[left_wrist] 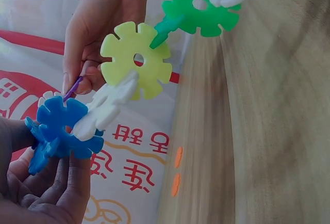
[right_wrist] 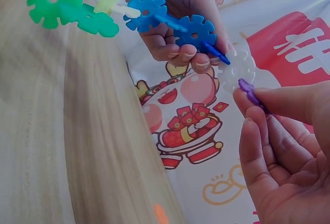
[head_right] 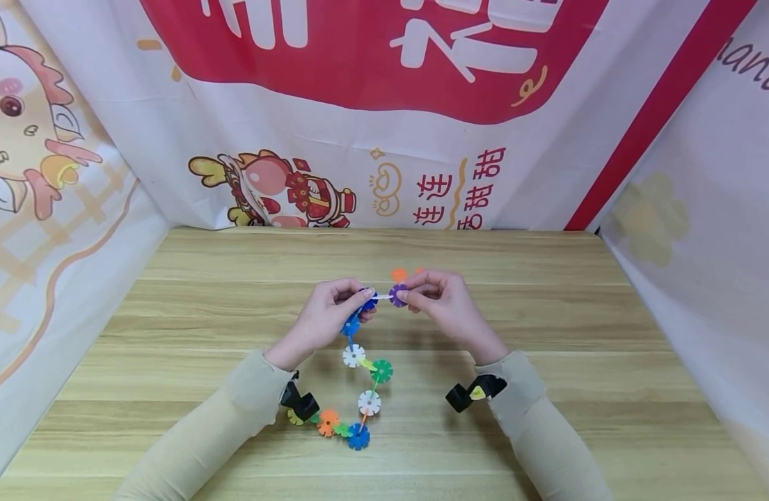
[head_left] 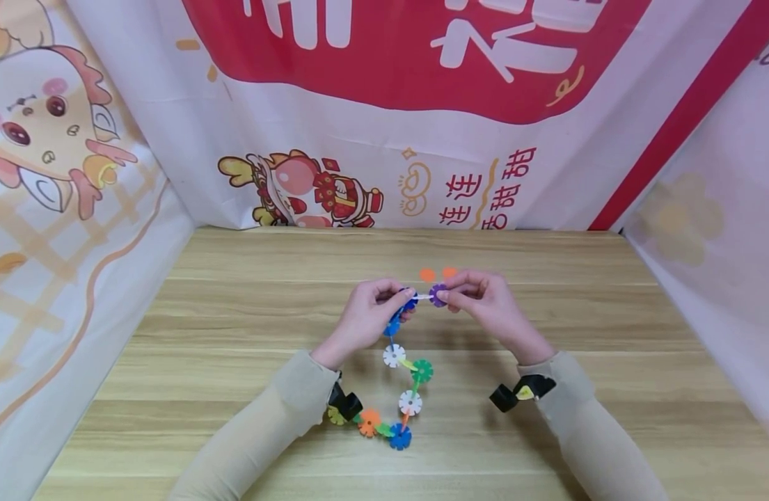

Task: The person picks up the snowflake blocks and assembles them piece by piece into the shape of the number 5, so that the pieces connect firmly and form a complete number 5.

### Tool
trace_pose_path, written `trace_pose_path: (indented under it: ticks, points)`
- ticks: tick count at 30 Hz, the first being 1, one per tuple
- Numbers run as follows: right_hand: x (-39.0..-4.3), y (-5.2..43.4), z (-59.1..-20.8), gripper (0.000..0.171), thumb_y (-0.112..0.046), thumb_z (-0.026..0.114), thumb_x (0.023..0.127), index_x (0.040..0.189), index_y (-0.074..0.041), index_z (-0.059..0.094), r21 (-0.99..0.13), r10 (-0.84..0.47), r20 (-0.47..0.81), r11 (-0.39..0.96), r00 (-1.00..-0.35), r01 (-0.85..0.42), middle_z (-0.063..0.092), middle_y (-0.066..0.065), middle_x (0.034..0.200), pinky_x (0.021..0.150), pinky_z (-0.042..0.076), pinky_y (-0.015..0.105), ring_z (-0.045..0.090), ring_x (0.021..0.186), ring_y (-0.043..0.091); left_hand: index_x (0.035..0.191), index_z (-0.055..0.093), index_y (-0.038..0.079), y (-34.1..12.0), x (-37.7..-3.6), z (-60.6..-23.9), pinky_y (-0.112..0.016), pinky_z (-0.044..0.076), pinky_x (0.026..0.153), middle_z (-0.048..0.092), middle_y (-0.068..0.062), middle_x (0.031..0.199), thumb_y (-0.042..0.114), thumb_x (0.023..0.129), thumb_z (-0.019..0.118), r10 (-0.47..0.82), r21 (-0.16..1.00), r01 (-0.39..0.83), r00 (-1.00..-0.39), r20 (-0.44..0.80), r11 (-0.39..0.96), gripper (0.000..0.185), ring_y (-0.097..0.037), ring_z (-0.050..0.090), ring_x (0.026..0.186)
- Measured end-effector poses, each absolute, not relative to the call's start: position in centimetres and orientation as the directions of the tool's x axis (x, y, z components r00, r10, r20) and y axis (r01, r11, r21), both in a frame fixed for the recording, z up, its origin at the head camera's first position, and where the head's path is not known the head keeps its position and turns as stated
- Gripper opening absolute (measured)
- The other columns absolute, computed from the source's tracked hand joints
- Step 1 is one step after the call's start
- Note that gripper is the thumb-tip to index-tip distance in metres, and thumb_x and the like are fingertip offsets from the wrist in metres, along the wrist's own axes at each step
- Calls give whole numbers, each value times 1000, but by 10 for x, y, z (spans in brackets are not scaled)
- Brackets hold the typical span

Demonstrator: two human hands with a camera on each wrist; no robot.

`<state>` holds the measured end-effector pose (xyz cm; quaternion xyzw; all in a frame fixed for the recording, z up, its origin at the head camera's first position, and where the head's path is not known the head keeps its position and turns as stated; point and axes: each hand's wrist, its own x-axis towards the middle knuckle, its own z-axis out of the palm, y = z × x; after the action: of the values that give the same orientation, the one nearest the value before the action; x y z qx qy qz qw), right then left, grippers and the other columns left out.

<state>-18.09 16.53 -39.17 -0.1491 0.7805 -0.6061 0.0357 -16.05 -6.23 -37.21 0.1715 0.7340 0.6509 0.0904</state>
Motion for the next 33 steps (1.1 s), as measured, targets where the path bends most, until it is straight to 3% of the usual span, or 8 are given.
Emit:
trace_pose_path:
  ticks: [11, 19, 25, 33]
  points:
    - [-174, 161, -380, 17, -11, 66, 89, 99, 3, 64, -974, -295, 99, 168, -950, -154, 68, 14, 93, 71, 54, 37, 64, 78, 25, 92, 63, -4, -61, -161, -373, -40, 55, 70, 66, -18, 85, 16, 96, 55, 347, 985, 127, -934, 79, 117, 21, -34, 64, 78]
    - [-185, 166, -399, 22, -20, 68, 87, 99, -1, 65, -983, -285, 92, 128, -954, -132, 69, 13, 95, 73, 54, 37, 65, 83, 28, 92, 63, -4, -60, -163, -375, -39, 55, 69, 66, -19, 85, 16, 96, 55, 347, 987, 118, -935, 72, 113, 21, -31, 65, 77]
    - [-183, 164, -398, 24, -23, 69, 87, 100, -3, 65, -981, -265, 108, 130, -958, -147, 69, 12, 95, 73, 54, 39, 65, 83, 29, 91, 64, 2, -60, -173, -392, -37, 56, 68, 67, -14, 84, 25, 95, 57, 338, 991, 103, -939, 69, 85, 24, -28, 65, 75]
    - [-179, 166, -384, 21, -19, 66, 89, 101, -1, 64, -967, -239, 116, 195, -964, -165, 69, 11, 93, 73, 54, 35, 63, 82, 35, 97, 62, -2, -64, -166, -371, -37, 56, 67, 67, -18, 88, 21, 97, 54, 366, 995, 70, -930, 40, 69, 24, -39, 64, 81]
